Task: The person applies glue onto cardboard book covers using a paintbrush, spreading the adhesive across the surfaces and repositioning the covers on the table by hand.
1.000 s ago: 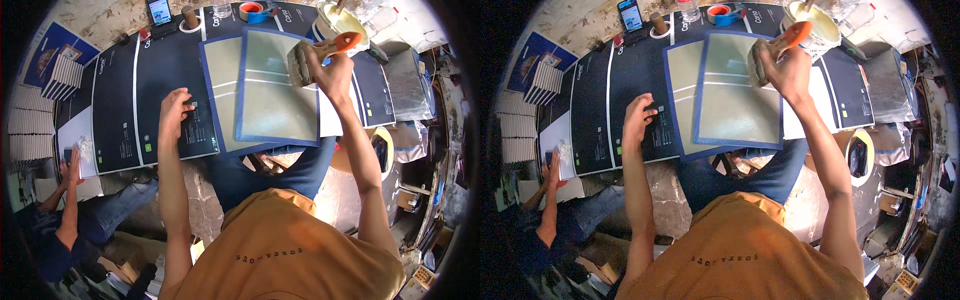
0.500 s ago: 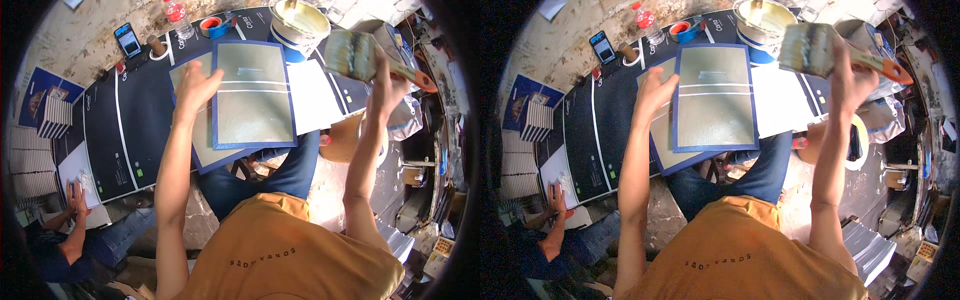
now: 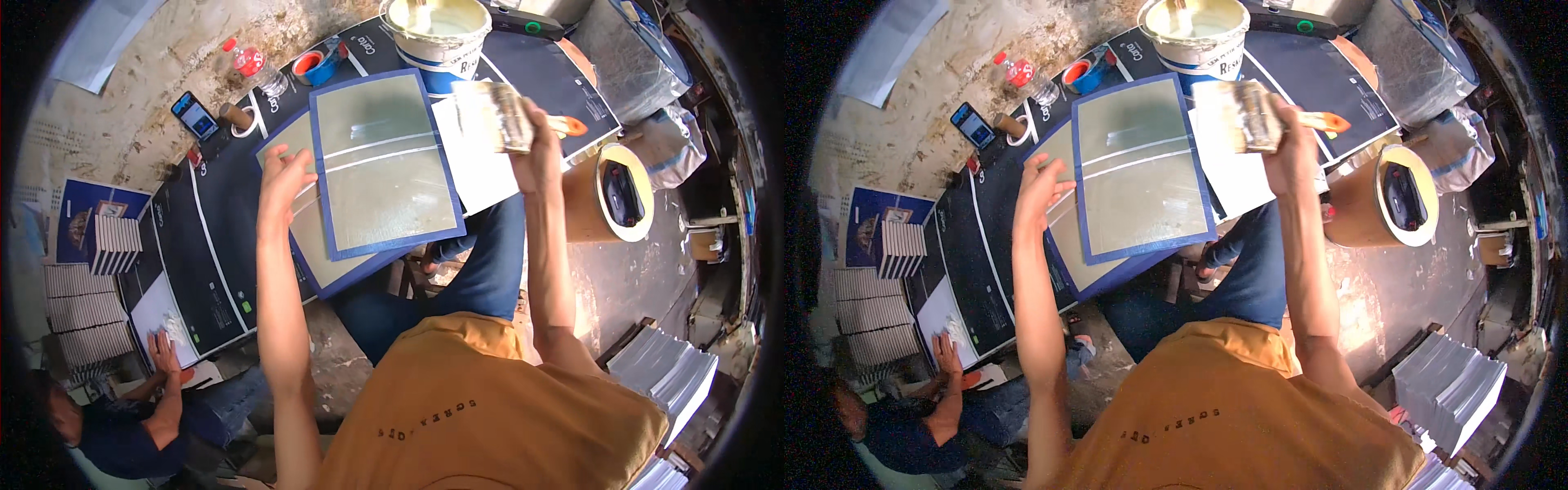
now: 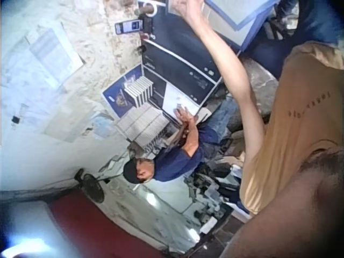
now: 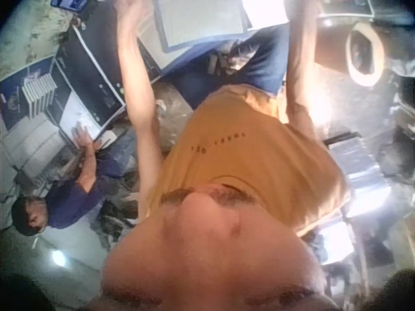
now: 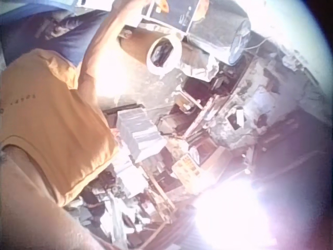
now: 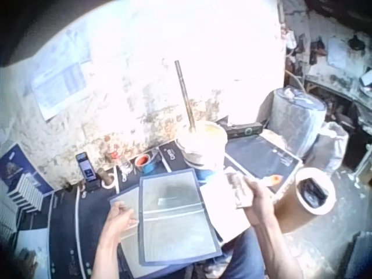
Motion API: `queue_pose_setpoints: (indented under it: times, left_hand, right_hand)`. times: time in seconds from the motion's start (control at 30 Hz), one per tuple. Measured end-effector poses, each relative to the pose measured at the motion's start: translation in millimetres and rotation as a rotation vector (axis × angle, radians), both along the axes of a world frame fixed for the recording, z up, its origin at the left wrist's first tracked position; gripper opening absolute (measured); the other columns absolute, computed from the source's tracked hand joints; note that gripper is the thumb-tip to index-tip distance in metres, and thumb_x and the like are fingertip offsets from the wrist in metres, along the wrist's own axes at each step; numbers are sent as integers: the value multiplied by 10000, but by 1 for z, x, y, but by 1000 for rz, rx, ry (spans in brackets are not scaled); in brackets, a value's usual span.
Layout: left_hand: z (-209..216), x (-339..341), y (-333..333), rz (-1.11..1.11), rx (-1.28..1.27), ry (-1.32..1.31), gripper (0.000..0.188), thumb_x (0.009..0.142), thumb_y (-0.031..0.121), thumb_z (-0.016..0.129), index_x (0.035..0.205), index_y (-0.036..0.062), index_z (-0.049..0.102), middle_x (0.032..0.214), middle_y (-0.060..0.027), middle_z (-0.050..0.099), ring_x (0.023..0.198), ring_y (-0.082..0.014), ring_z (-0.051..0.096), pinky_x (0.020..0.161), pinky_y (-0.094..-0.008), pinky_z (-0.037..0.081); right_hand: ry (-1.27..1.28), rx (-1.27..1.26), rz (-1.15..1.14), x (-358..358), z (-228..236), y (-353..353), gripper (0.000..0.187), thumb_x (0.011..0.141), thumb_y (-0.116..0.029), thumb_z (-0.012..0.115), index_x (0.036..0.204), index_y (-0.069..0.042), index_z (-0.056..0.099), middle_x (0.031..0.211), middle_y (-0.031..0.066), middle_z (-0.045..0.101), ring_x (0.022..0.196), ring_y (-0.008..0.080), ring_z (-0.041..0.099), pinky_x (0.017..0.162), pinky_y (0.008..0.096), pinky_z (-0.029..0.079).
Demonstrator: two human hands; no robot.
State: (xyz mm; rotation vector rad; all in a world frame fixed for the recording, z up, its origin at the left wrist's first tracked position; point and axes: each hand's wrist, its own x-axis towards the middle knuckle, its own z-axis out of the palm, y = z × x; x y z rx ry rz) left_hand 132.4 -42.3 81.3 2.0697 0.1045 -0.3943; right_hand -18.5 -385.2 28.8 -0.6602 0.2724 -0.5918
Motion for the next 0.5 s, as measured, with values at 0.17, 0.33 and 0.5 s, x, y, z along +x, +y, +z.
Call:
queue_pose_setpoints:
  times: [0.17,0.33,0.5]
  left_hand:
    - [-1,-2,-6,22,26,0,730,852,291,629,1461,36,316,1280,-133,591,948,-196,704,670,-254,429]
    - [-7,-5,1,59,-74,53,727,848,321,632,1455,73,319,1251,-98,614,944,-184,690,755,-289,424]
    - [1,-15,19,121,-127,75,653,847,292,646,1413,98,385,1199,-75,615,931,-161,667,739,-282,396]
  right_hand:
    - [6,-53,64,36,-16,28,167,972,-99,584,1064,38,611,1036,123,678,896,173,677,770,312,572]
    - [14,-71,104,51,-5,51,142,961,-75,597,1043,40,613,1050,136,683,923,176,674,828,303,559]
    - [22,-142,151,58,6,66,104,949,-32,601,1017,45,619,1049,168,688,943,195,682,850,322,564]
